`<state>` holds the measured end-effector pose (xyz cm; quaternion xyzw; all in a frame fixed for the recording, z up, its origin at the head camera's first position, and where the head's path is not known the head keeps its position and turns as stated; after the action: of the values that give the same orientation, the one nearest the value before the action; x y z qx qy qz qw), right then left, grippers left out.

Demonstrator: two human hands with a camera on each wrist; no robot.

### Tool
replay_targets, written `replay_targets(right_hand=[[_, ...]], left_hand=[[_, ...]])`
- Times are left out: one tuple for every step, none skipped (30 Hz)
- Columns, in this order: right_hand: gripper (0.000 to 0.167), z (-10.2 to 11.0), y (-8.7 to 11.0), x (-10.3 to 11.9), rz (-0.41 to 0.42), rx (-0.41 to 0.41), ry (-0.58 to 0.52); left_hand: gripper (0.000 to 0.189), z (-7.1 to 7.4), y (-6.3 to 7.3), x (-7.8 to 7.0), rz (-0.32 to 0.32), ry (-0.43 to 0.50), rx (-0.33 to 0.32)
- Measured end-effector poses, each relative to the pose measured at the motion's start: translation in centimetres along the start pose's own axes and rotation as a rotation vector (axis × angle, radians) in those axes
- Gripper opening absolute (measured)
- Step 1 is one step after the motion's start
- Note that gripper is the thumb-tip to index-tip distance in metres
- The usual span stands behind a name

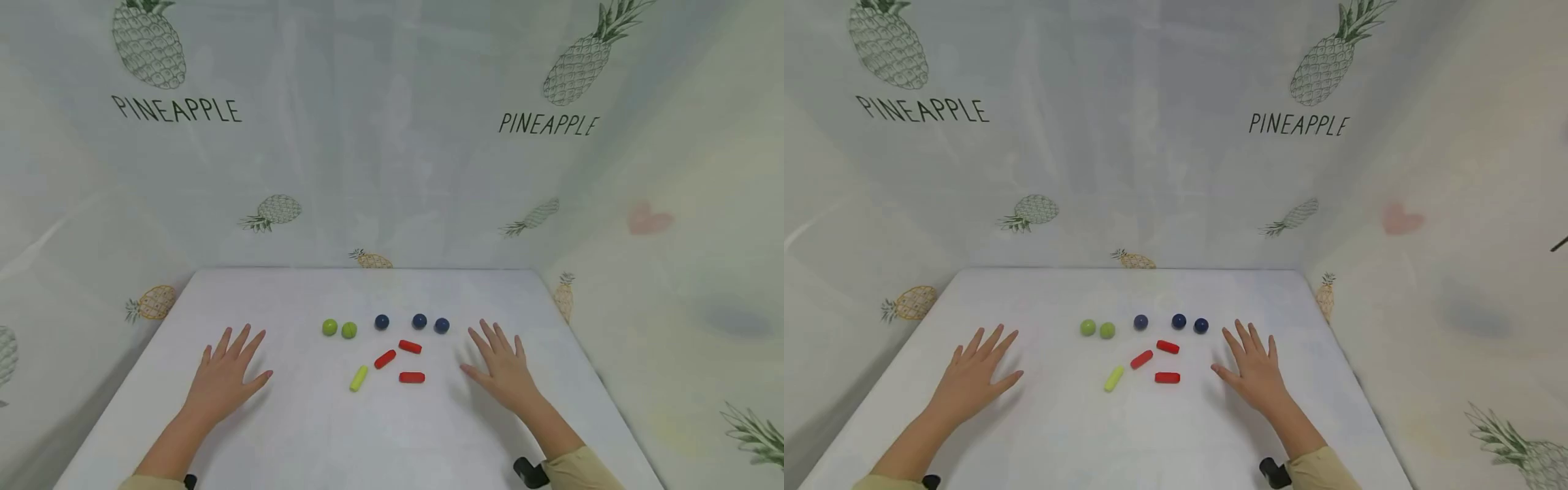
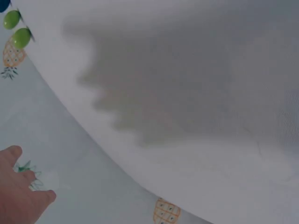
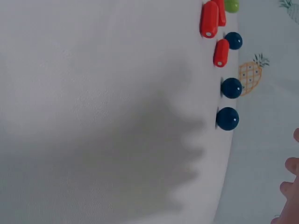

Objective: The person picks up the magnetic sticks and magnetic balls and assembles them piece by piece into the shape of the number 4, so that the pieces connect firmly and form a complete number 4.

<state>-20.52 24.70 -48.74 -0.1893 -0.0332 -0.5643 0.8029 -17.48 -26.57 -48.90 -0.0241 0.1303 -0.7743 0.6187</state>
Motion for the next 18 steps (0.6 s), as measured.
replay_targets(right_hand=[[0.075, -0.1, -0.1, 0.2, -0.002, 0.002, -0.016], [0.075, -0.3, -0.3, 0.4, -0.002, 0.004, -0.026], [0.075, -0.4, -0.4, 0.7, -0.002, 0.006, -0.042], [0.075, -0.5, -0.5, 0.9, -0.003, 0.009, -0.056], [0.075, -0.7, -0.7, 1.1, 0.000, 0.011, -0.066], [0.075, -0.8, -0.8, 1.3, 0.006, 0.012, -0.079], [0.075, -1.0, -0.9, 1.6, 0.013, 0.011, -0.090], [0.075, -1.1, -1.1, 1.8, 0.019, 0.011, -0.095], [0.075, -1.2, -1.2, 2.0, 0.028, 0.007, -0.100], [0.075, -1.4, -1.3, 2.2, 0.036, 0.004, -0.103], [0.075, -1.5, -1.4, 2.5, 0.044, 0.000, -0.109], [0.075, -1.6, -1.4, 2.7, 0.055, -0.005, -0.116], [0.074, -1.7, -1.5, 2.9, 0.065, -0.008, -0.124], [0.073, -1.8, -1.6, 3.2, 0.074, -0.010, -0.136], [0.072, -1.9, -1.7, 3.4, 0.085, -0.011, -0.149], [0.071, -2.1, -1.8, 3.6, 0.093, -0.007, -0.160], [0.069, -2.2, -1.9, 3.9, 0.100, -0.004, -0.176], [0.068, -2.4, -2.0, 4.1, 0.106, 0.000, -0.193]], left_hand=[[0.079, 0.1, 0.0, -0.1, -0.003, 0.001, -0.008], [0.079, 0.1, 0.0, -0.3, -0.009, 0.001, -0.017], [0.079, 0.2, 0.0, -0.5, -0.015, 0.003, -0.026], [0.079, 0.2, -0.1, -0.8, -0.022, 0.002, -0.036], [0.078, 0.1, -0.2, -1.1, -0.027, 0.006, -0.046], [0.078, 0.1, -0.2, -1.3, -0.030, 0.007, -0.051], [0.078, 0.1, -0.3, -1.5, -0.033, 0.011, -0.058], [0.078, 0.1, -0.4, -1.7, -0.035, 0.012, -0.062], [0.078, 0.0, -0.4, -1.9, -0.036, 0.015, -0.063], [0.078, -0.1, -0.5, -2.0, -0.034, 0.016, -0.060], [0.079, -0.2, -0.6, -2.2, -0.033, 0.019, -0.055], [0.079, -0.3, -0.8, -2.3, -0.032, 0.024, -0.049], [0.080, -0.4, -0.9, -2.5, -0.032, 0.027, -0.042], [0.080, -0.6, -1.0, -2.7, -0.031, 0.030, -0.035], [0.081, -0.7, -1.1, -2.8, -0.032, 0.034, -0.028], [0.081, -0.9, -1.3, -3.0, -0.032, 0.037, -0.023], [0.081, -1.1, -1.4, -3.2, -0.035, 0.039, -0.021], [0.081, -1.2, -1.5, -3.4, -0.040, 0.043, -0.020]])
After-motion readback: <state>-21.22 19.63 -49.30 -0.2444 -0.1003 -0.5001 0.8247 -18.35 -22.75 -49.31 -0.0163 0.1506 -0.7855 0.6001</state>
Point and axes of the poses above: each hand's wrist, its own y-axis away from the middle knuckle, its own z-axis out of the back of the hand, x = y × z, the point moved 2 cm from there along -y, towards the middle knuckle, and after that the axes turned 4 degrees about -y, right-handed, at the moved point
